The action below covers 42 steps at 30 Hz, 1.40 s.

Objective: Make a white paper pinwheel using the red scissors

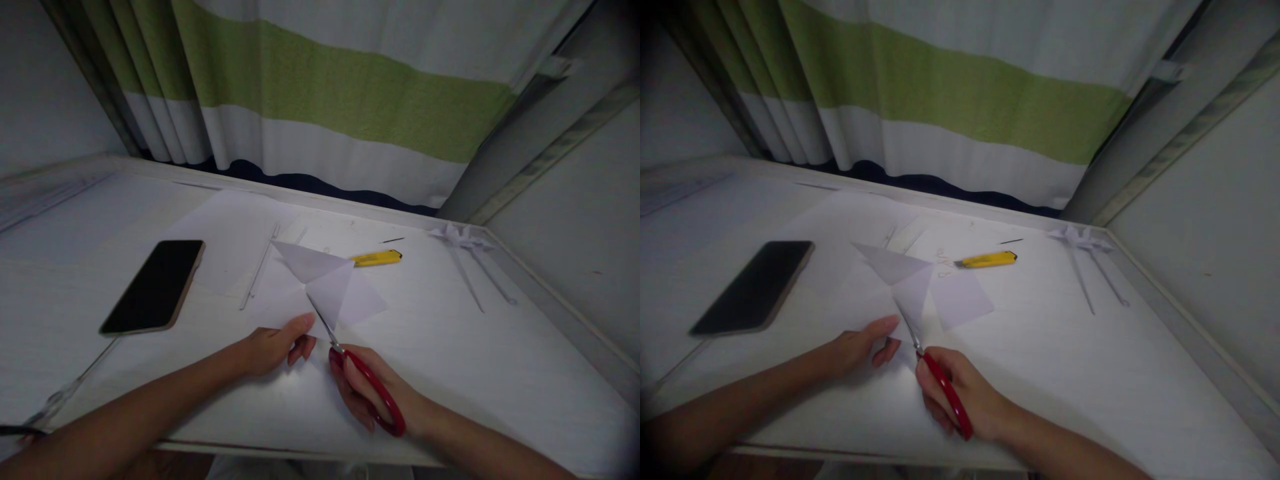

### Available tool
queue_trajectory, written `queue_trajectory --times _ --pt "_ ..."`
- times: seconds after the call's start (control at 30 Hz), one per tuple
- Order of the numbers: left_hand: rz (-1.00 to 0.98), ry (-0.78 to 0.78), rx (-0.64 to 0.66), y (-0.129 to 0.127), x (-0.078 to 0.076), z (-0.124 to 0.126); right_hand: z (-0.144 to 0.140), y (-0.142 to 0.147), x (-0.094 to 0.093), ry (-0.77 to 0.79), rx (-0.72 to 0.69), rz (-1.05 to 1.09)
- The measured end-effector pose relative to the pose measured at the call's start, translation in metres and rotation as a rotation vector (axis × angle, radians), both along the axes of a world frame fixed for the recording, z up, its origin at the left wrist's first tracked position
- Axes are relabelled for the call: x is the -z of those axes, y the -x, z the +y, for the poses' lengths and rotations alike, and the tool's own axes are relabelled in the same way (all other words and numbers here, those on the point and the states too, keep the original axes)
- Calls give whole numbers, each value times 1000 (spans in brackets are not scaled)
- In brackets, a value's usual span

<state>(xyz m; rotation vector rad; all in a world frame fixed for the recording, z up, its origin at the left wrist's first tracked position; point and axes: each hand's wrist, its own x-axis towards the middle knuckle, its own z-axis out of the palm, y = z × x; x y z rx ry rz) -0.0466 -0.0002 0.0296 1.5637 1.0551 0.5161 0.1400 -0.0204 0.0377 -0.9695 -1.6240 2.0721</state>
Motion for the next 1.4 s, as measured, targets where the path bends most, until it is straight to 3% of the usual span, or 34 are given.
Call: queue_trajectory --times 0.33,1.4 --pt "-3 -10 4 -1 -7 0 0 -4 3 -9 -17 14" --pt "-8 12 5 0 -5 -1 1 -3 1 -42 -13 -39"
